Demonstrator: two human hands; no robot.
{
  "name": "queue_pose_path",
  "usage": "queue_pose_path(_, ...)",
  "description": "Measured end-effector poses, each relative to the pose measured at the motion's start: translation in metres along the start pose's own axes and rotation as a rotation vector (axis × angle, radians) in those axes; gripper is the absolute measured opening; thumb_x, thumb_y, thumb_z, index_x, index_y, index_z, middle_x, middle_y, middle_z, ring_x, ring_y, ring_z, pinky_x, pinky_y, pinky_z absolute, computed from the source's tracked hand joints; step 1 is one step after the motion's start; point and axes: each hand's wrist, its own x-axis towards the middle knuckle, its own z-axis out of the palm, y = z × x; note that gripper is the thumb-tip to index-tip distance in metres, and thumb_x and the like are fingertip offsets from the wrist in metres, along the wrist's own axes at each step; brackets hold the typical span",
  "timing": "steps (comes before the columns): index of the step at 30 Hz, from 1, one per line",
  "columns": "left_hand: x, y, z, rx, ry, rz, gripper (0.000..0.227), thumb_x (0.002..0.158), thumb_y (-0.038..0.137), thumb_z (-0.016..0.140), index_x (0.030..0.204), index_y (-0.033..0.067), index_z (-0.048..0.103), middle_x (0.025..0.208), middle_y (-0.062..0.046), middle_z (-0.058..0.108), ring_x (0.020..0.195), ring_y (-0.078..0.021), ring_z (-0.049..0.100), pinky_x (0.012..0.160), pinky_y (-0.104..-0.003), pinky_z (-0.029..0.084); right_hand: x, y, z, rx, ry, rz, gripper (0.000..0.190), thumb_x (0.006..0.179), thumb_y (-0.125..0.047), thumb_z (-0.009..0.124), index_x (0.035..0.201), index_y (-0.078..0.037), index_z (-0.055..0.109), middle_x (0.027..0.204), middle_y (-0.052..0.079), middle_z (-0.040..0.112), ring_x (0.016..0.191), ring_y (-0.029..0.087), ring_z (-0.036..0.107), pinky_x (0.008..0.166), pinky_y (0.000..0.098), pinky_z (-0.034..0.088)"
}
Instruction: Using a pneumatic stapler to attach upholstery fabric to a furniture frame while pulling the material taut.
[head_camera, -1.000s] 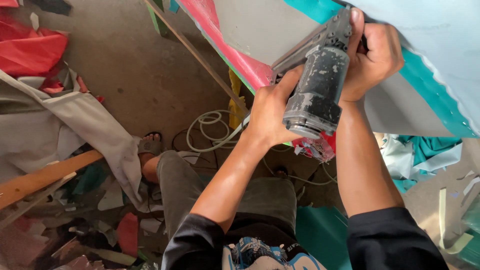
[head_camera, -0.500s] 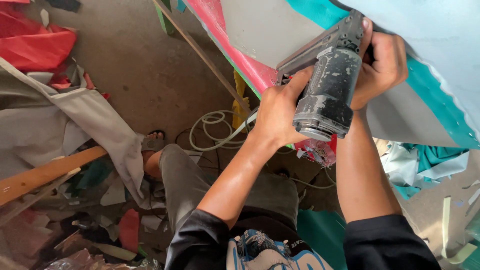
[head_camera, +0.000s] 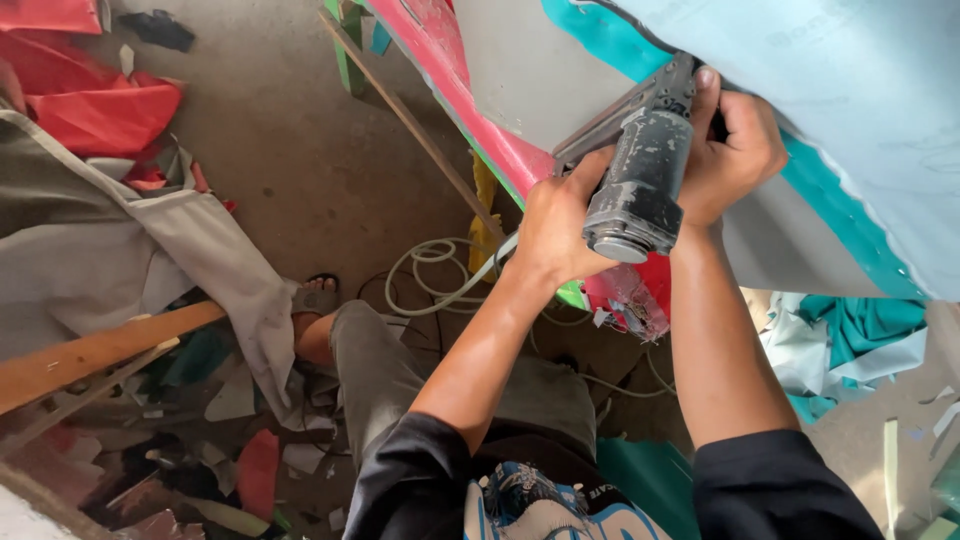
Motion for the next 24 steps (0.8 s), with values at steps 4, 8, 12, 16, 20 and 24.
queue_pose_path(4,0.002,0.002,-0.003,0.046,0.009,-0.026,0.075,0.069,0.046,0.074,0.138,0.0207,0.057,0.089,-0.011,0.08,0.084,-0.0439,0.073,0.068,-0.046,0.058,-0.001,0.005,0.0,0.018,-0.009,-0.01,0.051,0.112,-0.011,0.074,0.07,-0.002,0.047,0.063,0.009,0.035,0.067,0.021,0.026,0.059,0.0421,0.021)
queue_pose_path(8,-0.001,0.002,-0.001,0.046,0.008,-0.025,0.078,0.07,0.047,0.074,0.141,0.0205,0.055,0.081,-0.012,0.077,0.075,-0.0422,0.072,0.062,-0.048,0.055,0.0,0.004,-0.006,0.025,-0.058,0.018,0.053,0.115,-0.016,0.072,0.069,-0.003,0.048,0.063,0.009,0.037,0.067,0.019,0.026,0.059,0.0423,0.02)
queue_pose_path(12,-0.001,0.002,0.0,0.048,0.002,-0.05,0.082,0.07,0.05,0.073,0.144,0.0203,0.052,0.078,-0.014,0.076,0.074,-0.0452,0.071,0.063,-0.05,0.055,0.002,0.003,-0.008,0.02,-0.083,0.063,0.055,0.115,-0.014,0.074,0.069,-0.003,0.046,0.065,0.006,0.031,0.07,0.019,0.025,0.06,0.0404,0.021)
queue_pose_path(16,0.005,0.008,0.002,0.057,0.001,-0.104,0.073,0.069,0.045,0.069,0.136,0.0178,0.058,0.065,-0.015,0.069,0.063,-0.047,0.064,0.057,-0.05,0.05,0.002,0.005,-0.013,-0.001,-0.12,0.051,0.058,0.117,-0.015,0.074,0.068,-0.004,0.046,0.062,0.007,0.034,0.067,0.018,0.026,0.06,0.0408,0.021)
queue_pose_path(20,0.019,0.008,-0.001,0.046,-0.037,-0.14,0.07,0.067,0.048,0.07,0.129,0.0173,0.057,0.07,-0.016,0.071,0.068,-0.0491,0.064,0.057,-0.052,0.048,0.01,0.002,-0.012,0.003,-0.164,0.098,0.06,0.118,-0.018,0.071,0.07,-0.006,0.037,0.066,0.005,0.025,0.071,0.018,0.021,0.062,0.0422,0.015)
queue_pose_path(24,0.03,-0.002,-0.012,0.042,0.004,-0.098,0.073,0.066,0.047,0.074,0.132,0.022,0.058,0.076,-0.012,0.075,0.072,-0.0466,0.07,0.06,-0.05,0.054,0.03,0.0,-0.019,-0.07,-0.425,0.203,0.069,0.124,-0.017,0.077,0.065,-0.012,0.041,0.064,-0.003,0.024,0.065,0.011,0.022,0.06,0.0363,0.014)
